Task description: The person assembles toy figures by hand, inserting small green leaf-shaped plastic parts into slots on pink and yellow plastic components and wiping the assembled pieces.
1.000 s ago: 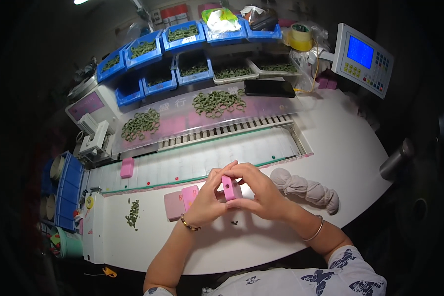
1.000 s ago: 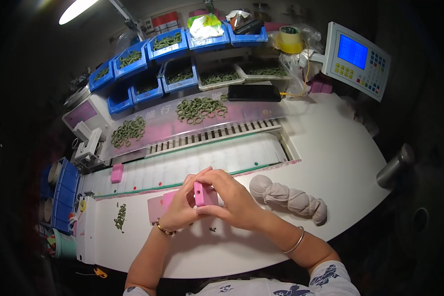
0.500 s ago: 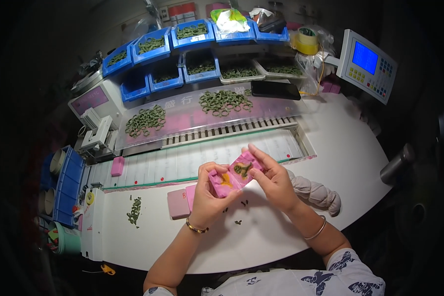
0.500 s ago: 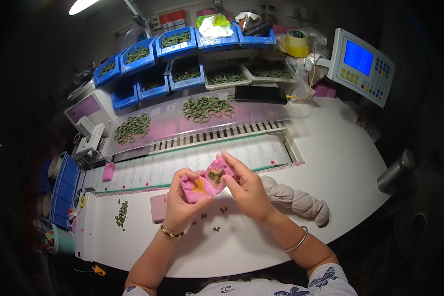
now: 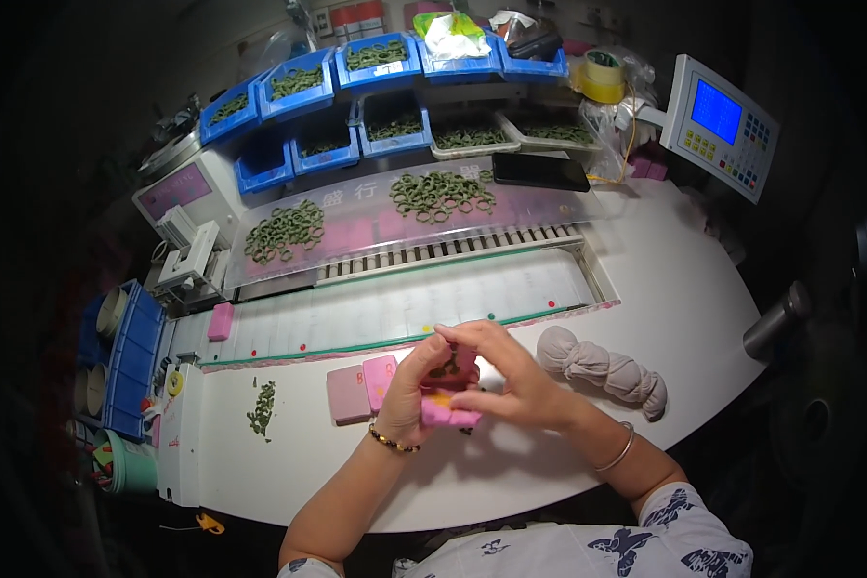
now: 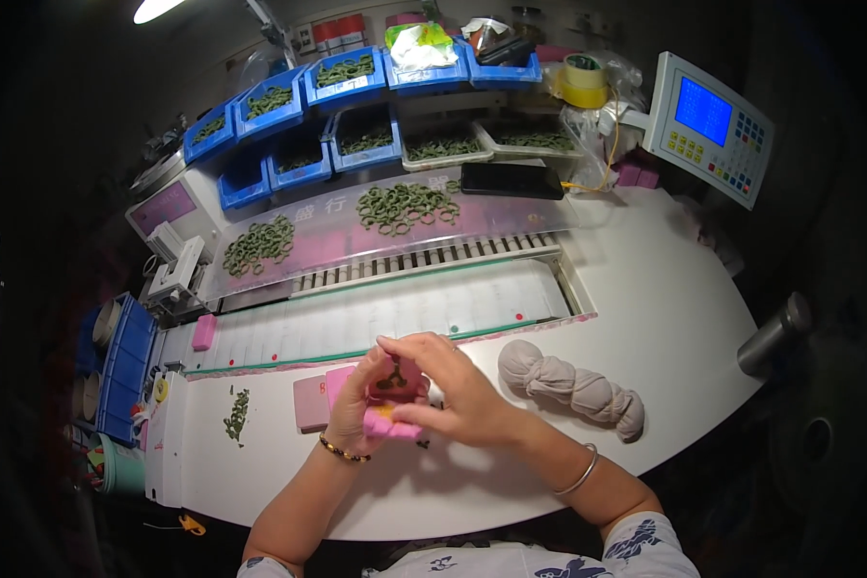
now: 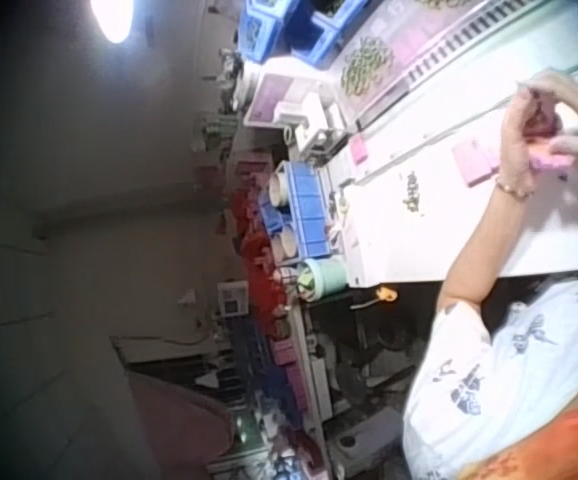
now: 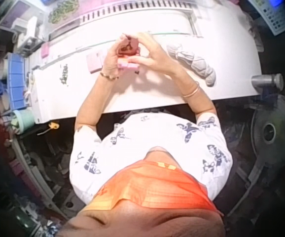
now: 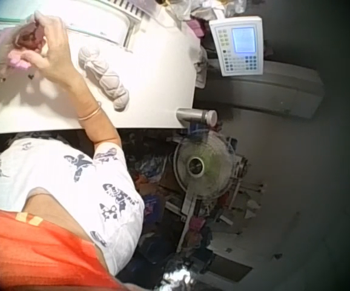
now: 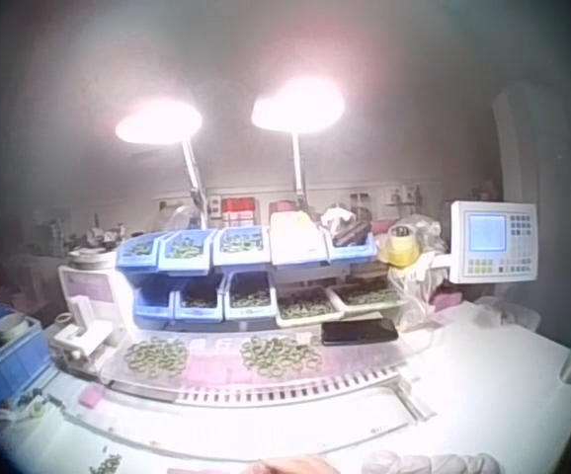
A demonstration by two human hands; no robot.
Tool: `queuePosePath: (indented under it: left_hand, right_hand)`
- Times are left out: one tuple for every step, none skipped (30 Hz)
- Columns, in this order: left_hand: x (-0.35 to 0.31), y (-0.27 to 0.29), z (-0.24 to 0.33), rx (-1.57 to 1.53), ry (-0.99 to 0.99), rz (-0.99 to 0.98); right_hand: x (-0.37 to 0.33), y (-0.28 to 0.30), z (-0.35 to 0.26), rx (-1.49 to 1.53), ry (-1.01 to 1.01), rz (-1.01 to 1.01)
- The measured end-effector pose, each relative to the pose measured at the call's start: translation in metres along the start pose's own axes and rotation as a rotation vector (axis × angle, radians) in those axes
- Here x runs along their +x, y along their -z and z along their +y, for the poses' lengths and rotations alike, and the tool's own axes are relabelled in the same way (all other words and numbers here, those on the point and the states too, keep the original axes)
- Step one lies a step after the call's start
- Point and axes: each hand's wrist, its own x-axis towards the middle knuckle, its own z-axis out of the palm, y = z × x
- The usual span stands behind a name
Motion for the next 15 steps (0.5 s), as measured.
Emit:
queuePosePath:
  left_hand:
    - [0.005, -0.006, -0.003, -0.133, -0.05, 0.071]
    - [0.005, -0.003, -0.004, -0.133, -0.051, 0.072]
    - [0.005, 0.002, -0.004, -0.118, -0.06, 0.075]
    - [0.005, 0.007, -0.005, -0.102, -0.067, 0.077]
    - [0.005, 0.011, -0.005, -0.071, -0.033, 0.08]
    - [0.006, 0.011, -0.005, -0.071, -0.032, 0.081]
    - [0.007, 0.01, -0.005, -0.081, -0.079, 0.079]
    - [0.008, 0.01, -0.005, -0.09, -0.125, 0.078]
    - [0.008, 0.012, -0.006, -0.091, -0.125, 0.079]
    - [0.009, 0.016, -0.009, -0.092, -0.12, 0.106]
    - [0.009, 0.019, -0.011, -0.094, -0.114, 0.134]
    - [0.008, 0.018, -0.013, -0.094, -0.114, 0.134]
    - [0.009, 0.018, -0.016, -0.048, -0.16, 0.171]
    - [0.01, 0.017, -0.018, -0.002, -0.207, 0.208]
    - [0.009, 0.017, -0.017, -0.002, -0.205, 0.208]
  right_hand:
    - [0.0, -0.005, -0.002, -0.064, 0.03, 0.018]
    - [-0.002, -0.006, -0.003, -0.063, 0.032, 0.017]
    - [-0.004, -0.008, -0.004, -0.171, 0.007, 0.0]
    - [-0.004, -0.008, -0.006, -0.278, -0.018, -0.017]
    - [-0.001, -0.008, -0.012, -0.304, -0.018, 0.056]
    - [-0.002, -0.008, -0.01, -0.303, -0.019, 0.056]
    - [-0.003, -0.007, -0.009, -0.369, 0.016, 0.075]
    - [-0.004, -0.007, -0.007, -0.434, 0.051, 0.094]
    - [-0.005, -0.011, -0.007, -0.431, 0.048, 0.153]
    - [-0.005, -0.011, -0.006, -0.432, 0.048, 0.153]
    - [-0.006, -0.012, -0.005, -0.446, 0.079, 0.156]
    - [-0.006, -0.012, -0.004, -0.459, 0.111, 0.159]
    - [-0.006, -0.013, -0.004, -0.46, 0.109, 0.159]
    - [-0.006, -0.015, -0.004, -0.425, 0.097, 0.172]
    - [-0.005, -0.016, -0.004, -0.39, 0.086, 0.185]
